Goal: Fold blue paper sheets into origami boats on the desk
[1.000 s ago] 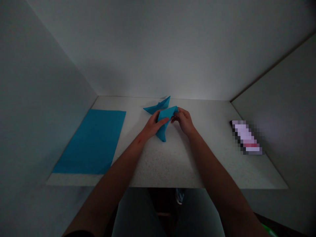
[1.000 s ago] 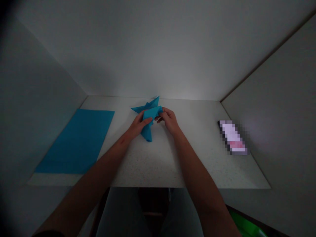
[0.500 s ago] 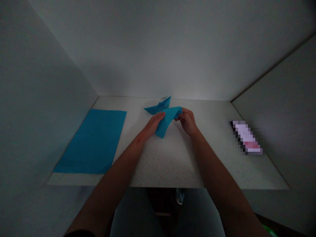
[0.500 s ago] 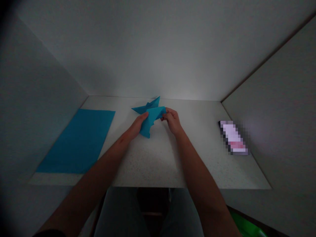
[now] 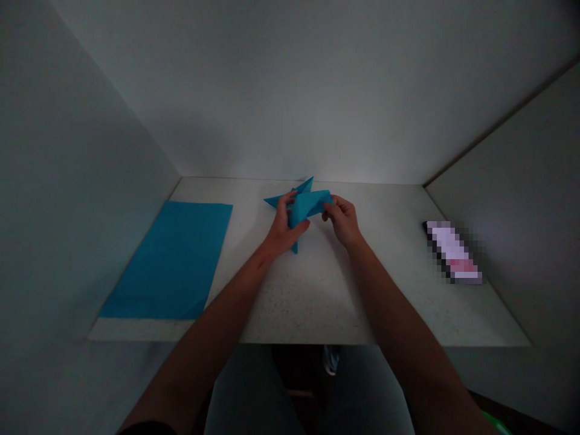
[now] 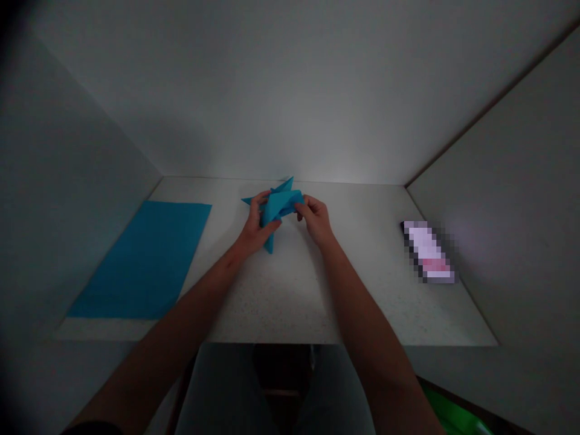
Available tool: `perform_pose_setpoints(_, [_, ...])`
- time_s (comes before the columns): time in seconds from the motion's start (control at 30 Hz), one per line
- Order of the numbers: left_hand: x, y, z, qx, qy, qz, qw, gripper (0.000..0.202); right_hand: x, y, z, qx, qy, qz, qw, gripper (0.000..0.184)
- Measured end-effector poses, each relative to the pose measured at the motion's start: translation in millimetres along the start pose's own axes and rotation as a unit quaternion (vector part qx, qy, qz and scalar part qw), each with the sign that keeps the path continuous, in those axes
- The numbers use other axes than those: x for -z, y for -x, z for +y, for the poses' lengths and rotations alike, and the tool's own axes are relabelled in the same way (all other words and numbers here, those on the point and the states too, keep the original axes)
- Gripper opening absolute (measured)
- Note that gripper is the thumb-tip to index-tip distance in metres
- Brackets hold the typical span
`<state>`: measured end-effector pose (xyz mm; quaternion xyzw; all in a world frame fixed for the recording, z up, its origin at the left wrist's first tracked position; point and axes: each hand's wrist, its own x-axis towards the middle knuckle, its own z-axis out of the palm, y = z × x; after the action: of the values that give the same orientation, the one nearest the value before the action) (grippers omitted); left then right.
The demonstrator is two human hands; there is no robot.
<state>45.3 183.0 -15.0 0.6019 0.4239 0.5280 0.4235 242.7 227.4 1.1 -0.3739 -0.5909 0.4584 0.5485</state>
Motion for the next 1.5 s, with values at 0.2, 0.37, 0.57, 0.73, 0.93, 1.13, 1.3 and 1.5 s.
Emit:
perform_pose_setpoints(0.2, [4.0, -14.6, 2.9, 0.057, 0.026, 0.037, 0.997, 0.039, -1.1, -0.2, -4.8, 0.004, -0.034, -0.024, 0.999, 0.061])
perform_pose_setpoints(0.37, [4.9, -18.9, 6.3, 0.115, 0.042, 0.046, 0.991, 0.03, 1.7, 0.1, -14.5, -0.013, -0.06, -0.013, 0.998, 0.063])
perform_pose_setpoints(0.57, [3.2, -14.2, 1.6, 0.101, 0.003, 0.047, 0.994, 0.027, 7.4, -6.3, -6.0, -0.039, -0.054, 0.044, 0.997, 0.06])
perform_pose_setpoints(0.73, [2.4, -7.0, 2.2, 0.014, -0.087, 0.124, 0.988, 0.038, -3.2, 2.0, 2.3, 0.0, 0.028, 0.026, 0.999, 0.061])
perform_pose_setpoints(0.93, [4.0, -4.2, 8.8, -0.025, -0.12, 0.16, 0.979, 0.039, -16.9, 12.5, 4.0, 0.025, 0.156, -0.017, 0.987, 0.049])
perform_pose_setpoints(1.13, [2.8, -4.2, 3.9, -0.114, -0.188, 0.132, 0.967, 0.046, -15.6, 8.5, 12.2, 0.028, 0.249, -0.046, 0.967, 0.044])
perform_pose_setpoints(1.3, [3.9, -5.5, 2.6, -0.134, -0.185, 0.137, 0.964, 0.04, -11.9, 8.2, 12.4, 0.033, 0.252, -0.08, 0.964, 0.03])
perform_pose_setpoints(1.5, [12.9, -9.5, 4.5, -0.104, -0.15, 0.183, 0.966, 0.028, -3.6, 8.7, 6.6, 0.007, 0.183, -0.125, 0.975, 0.026])
